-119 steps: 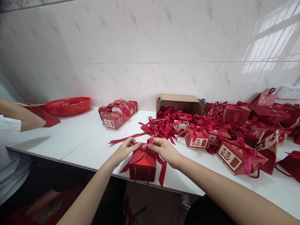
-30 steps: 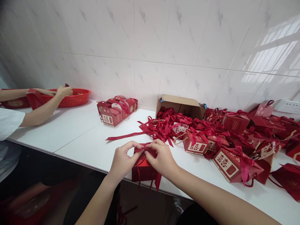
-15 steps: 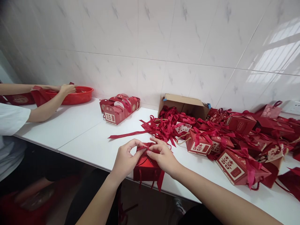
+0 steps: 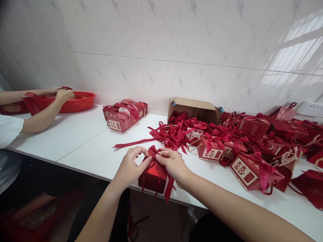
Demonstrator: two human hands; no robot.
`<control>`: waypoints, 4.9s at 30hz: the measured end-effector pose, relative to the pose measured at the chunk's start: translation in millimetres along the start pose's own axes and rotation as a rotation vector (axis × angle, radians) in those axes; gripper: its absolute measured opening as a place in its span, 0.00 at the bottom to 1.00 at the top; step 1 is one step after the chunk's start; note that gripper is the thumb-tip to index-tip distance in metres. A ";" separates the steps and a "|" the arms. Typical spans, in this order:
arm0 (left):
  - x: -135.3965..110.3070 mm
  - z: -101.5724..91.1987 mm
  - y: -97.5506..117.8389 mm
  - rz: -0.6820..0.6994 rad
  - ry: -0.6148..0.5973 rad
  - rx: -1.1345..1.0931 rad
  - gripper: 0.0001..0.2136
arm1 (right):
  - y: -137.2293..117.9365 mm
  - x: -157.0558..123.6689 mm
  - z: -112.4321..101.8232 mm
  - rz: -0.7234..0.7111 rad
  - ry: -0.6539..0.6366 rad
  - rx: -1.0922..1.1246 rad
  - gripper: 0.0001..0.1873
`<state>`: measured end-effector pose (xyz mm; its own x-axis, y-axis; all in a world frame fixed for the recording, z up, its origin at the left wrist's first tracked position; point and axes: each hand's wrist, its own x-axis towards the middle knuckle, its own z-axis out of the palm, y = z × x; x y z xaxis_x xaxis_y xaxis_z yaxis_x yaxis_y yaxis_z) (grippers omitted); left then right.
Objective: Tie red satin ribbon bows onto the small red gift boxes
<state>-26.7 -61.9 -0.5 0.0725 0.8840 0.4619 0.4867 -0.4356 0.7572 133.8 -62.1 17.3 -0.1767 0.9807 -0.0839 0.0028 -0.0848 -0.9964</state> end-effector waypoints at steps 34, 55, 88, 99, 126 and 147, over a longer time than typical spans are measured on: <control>11.2 -16.8 0.5 0.040 -0.183 0.027 0.06 | -53.1 -11.3 -22.6 -0.284 -0.079 -1.014 0.20; 53.2 -47.7 27.5 0.317 -0.520 0.591 0.07 | -22.7 11.5 -36.5 -0.758 -0.507 -1.096 0.26; 59.6 -48.8 13.6 0.274 -0.791 0.205 0.05 | -9.4 19.1 -38.7 -0.828 -0.552 -0.976 0.29; 57.7 -50.3 15.8 0.267 -0.881 0.149 0.10 | -7.7 21.2 -40.4 -0.827 -0.566 -0.961 0.30; 68.3 -57.0 7.5 0.165 -0.865 0.196 0.13 | -4.1 24.2 -41.4 -0.827 -0.574 -0.945 0.25; 30.4 -19.2 12.2 -0.071 -0.388 -0.113 0.13 | -4.5 16.7 -39.4 -0.537 -0.232 -0.488 0.09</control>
<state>-35.3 -43.6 31.7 0.3756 0.9017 0.2142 0.4053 -0.3677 0.8370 169.6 -38.4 19.9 -0.4789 0.7983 0.3652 0.2834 0.5343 -0.7963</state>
